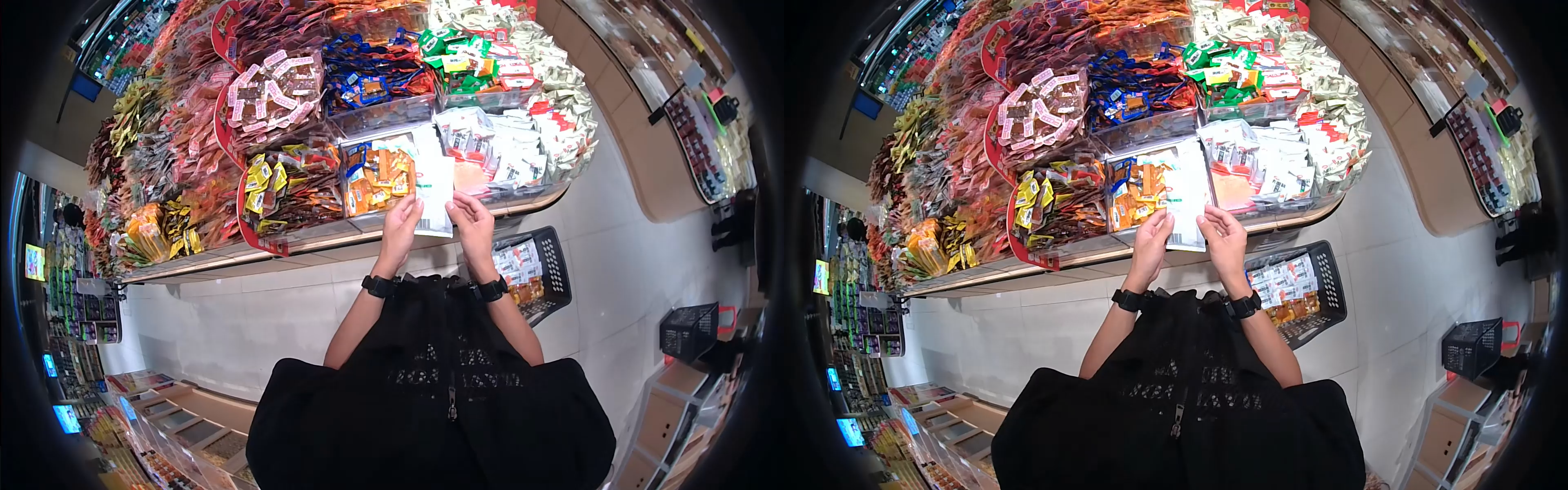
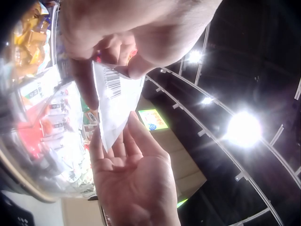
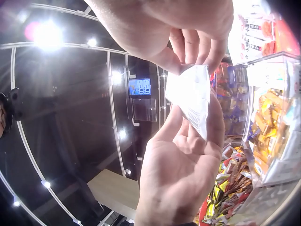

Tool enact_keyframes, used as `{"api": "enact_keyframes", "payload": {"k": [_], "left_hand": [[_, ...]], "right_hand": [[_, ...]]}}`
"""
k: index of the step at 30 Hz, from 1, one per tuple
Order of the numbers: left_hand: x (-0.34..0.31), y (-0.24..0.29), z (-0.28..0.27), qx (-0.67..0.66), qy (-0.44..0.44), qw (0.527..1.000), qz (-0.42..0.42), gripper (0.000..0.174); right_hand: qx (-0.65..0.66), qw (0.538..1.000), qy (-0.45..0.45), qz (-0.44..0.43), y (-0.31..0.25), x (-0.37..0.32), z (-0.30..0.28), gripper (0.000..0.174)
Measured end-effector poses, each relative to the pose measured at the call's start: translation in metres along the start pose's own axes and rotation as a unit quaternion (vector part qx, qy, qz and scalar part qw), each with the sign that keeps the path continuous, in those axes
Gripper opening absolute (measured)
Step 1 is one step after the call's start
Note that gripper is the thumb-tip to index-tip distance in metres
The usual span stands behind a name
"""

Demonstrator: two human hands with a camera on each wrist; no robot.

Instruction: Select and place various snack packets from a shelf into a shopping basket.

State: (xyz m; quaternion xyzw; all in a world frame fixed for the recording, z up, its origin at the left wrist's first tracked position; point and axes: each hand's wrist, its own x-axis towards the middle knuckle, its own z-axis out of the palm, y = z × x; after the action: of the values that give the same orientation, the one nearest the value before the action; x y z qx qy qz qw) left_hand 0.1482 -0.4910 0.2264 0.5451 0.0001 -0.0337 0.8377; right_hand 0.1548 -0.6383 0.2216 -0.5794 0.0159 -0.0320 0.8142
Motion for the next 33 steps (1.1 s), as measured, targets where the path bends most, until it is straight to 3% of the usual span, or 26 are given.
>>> {"api": "enact_keyframes", "payload": {"k": [6, 11, 15, 17, 20, 22, 28, 30, 33], "left_hand": [[-0.001, -0.003, -0.004, 0.057, 0.051, 0.997, 0.016, 0.033], [-0.003, -0.006, -0.003, 0.069, -0.017, 0.997, -0.009, 0.051], [-0.014, -0.003, 0.002, 0.049, -0.014, 0.994, -0.095, 0.042], [-0.014, -0.018, -0.013, 0.054, -0.045, 0.988, -0.135, 0.037], [-0.017, -0.038, -0.024, 0.097, -0.069, 0.975, -0.187, 0.032], [-0.021, -0.045, -0.021, 0.028, -0.043, 0.978, -0.202, 0.035], [-0.021, -0.064, -0.005, 0.025, -0.128, 0.946, -0.295, 0.037], [-0.017, -0.069, 0.009, 0.093, -0.178, 0.946, -0.254, 0.035], [-0.006, -0.091, 0.033, 0.103, -0.22, 0.935, -0.257, 0.03]], "right_hand": [[-0.064, 0.997, 0.044, -0.026, 0.004, -0.002, 0.003, 0.028], [-0.087, 0.995, 0.032, -0.023, 0.007, -0.015, 0.014, 0.032], [-0.184, 0.981, 0.023, -0.053, 0.003, -0.027, 0.016, 0.026], [-0.133, 0.991, 0.007, 0.027, 0.008, -0.035, 0.014, 0.021], [-0.218, 0.974, 0.033, 0.057, 0.011, -0.048, 0.01, 0.018], [-0.226, 0.971, 0.048, 0.068, 0.021, -0.054, 0.005, 0.019], [-0.104, 0.973, 0.156, 0.136, 0.041, -0.074, -0.03, 0.025], [-0.091, 0.962, 0.184, 0.181, 0.021, -0.077, -0.039, 0.027], [-0.07, 0.957, 0.225, 0.171, 0.017, -0.087, -0.072, 0.027]]}}
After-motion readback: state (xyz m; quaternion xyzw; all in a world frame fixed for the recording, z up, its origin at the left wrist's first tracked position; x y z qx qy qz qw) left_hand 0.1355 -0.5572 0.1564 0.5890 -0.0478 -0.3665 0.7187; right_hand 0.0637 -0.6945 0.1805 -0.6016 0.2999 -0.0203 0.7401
